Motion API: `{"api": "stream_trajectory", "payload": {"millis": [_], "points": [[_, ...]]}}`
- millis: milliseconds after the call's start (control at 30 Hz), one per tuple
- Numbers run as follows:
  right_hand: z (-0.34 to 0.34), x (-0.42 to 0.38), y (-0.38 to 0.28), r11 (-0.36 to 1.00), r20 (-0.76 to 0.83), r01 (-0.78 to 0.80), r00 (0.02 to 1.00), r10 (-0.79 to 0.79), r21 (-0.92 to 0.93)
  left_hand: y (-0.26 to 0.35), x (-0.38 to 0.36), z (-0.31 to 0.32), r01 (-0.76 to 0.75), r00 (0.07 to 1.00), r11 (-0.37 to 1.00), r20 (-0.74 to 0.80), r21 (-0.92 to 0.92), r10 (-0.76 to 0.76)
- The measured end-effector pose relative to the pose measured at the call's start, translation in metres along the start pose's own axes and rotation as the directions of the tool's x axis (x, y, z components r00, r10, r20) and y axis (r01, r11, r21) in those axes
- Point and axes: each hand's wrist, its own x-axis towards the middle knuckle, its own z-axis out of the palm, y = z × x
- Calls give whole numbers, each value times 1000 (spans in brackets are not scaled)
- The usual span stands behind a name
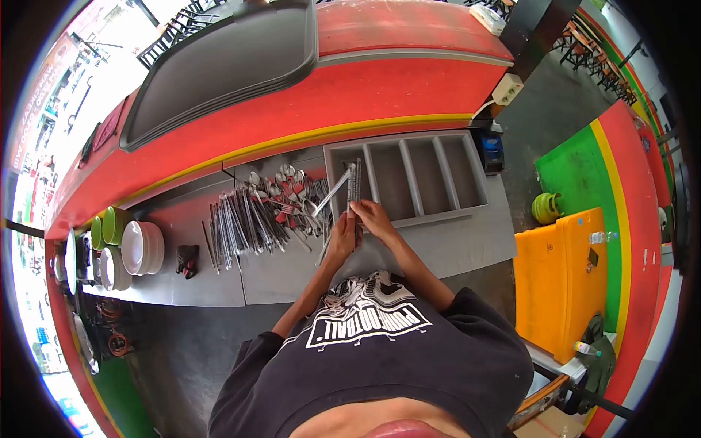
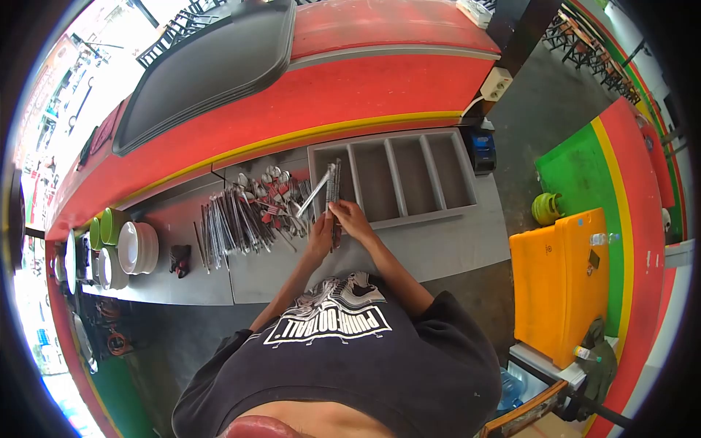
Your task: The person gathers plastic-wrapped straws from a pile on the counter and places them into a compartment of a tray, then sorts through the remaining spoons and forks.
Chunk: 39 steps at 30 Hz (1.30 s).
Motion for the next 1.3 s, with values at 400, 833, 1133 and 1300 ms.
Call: {"api": "stream_trajectory", "payload": {"millis": [400, 833, 1133, 1300], "points": [[-8, 29, 35, 992, -108, 46, 992, -59, -119, -21, 21, -14, 157, 987, 974, -7, 161, -158], [-3, 45, 49, 985, -217, 153, 962, -167, -79, -15, 37, -22, -62, 954, 709, -167, 703, 249], [4, 39, 32, 999, -277, 47, 960, -49, -15, 11, 24, -22, -216, 931, 753, -100, 622, 350], [5, 47, 47, 969, -313, 227, 917, -246, -94, 11, 16, -23, -223, 956, 816, -43, 533, 290]]}}
